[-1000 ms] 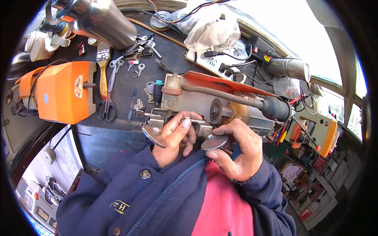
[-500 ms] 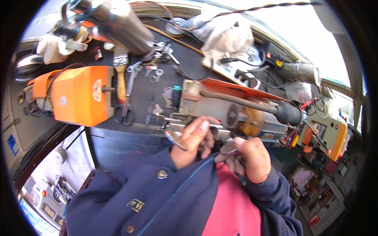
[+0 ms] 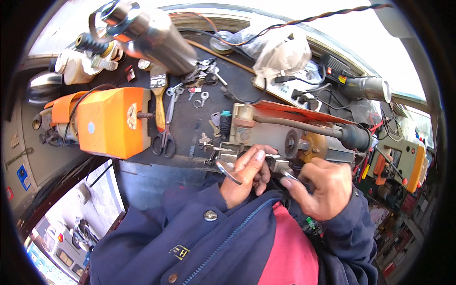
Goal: The person selects a key from a hanging rack, secures it in a key-cutting machine, and cuts a duplicate using a grinding wheel. The person then removes the finished key and repeats the process with another key.
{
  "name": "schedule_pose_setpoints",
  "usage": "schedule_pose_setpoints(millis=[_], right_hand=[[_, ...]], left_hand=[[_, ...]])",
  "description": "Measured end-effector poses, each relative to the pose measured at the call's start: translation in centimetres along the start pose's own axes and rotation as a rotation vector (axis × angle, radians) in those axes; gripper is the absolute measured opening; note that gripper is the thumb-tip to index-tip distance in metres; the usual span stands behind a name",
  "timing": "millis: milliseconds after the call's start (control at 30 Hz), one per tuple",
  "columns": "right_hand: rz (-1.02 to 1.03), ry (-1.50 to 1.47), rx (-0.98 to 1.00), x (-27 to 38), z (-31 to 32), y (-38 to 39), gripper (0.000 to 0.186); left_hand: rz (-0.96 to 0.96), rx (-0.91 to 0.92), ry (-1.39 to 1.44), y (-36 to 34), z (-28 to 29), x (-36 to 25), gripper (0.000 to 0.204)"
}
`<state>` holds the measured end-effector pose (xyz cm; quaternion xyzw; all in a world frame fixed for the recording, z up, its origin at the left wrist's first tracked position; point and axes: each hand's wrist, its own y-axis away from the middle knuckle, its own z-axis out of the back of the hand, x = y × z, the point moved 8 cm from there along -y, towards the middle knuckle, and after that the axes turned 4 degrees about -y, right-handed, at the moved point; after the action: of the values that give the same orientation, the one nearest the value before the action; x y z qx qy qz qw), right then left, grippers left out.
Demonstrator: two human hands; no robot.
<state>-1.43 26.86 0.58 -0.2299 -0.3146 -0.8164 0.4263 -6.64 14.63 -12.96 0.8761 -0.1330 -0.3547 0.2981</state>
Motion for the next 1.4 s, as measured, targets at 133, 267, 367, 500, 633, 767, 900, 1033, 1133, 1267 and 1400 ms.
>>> schedule_pose_setpoints(millis=[133,267,367,500,633,767,900,1033,1133,1267,1400], right_hand=[[-0.203,-0.348,0.128,-1.0,-1.5,0.1,0.042],[-0.192,-0.329,0.1,-1.6,-0.9,0.2,0.04],[-0.112,-0.111,0.03,-1.2,-0.2,0.3,0.038],[-0.059,-0.026,-0.105,-1.0,-0.6,0.2,0.037],[-0.213,-0.349,-0.18,-2.1,-1.9,1.0,0.037],[-0.264,-0.434,-0.095,-2.6,-2.2,1.6,0.035],[-0.182,-0.17,-0.1,-2.2,-1.3,1.3,0.032],[-0.064,-0.081,-0.284,-1.4,-1.4,1.8,0.031],[0.032,-0.088,-0.419,-0.6,-2.2,3.7,0.031],[0.119,-0.114,-0.476,-0.2,-2.8,5.4,0.028],[0.119,-0.068,-0.428,-0.7,-2.4,5.0,0.029]], left_hand=[[-0.035,-0.001,0.029,-0.4,0.1,0.0,0.038],[-0.009,-0.048,0.069,-0.4,0.0,0.1,0.038],[-0.013,0.031,0.186,-0.3,-0.5,-0.3,0.034],[-0.055,0.051,0.189,-0.2,-0.9,-0.7,0.034],[-0.069,0.033,0.139,-0.2,-1.1,-1.0,0.034],[-0.096,0.016,0.158,0.0,-1.5,-1.0,0.031],[-0.192,-0.065,0.144,-0.2,-1.4,-1.0,0.028],[-0.238,-0.164,0.134,-0.2,-0.7,-0.4,0.022],[-0.313,-0.147,0.103,0.0,-1.0,0.0,0.019],[-0.386,-0.089,0.08,0.6,-1.5,0.2,0.02],[-0.398,-0.095,0.053,0.3,-1.9,0.2,0.023]])
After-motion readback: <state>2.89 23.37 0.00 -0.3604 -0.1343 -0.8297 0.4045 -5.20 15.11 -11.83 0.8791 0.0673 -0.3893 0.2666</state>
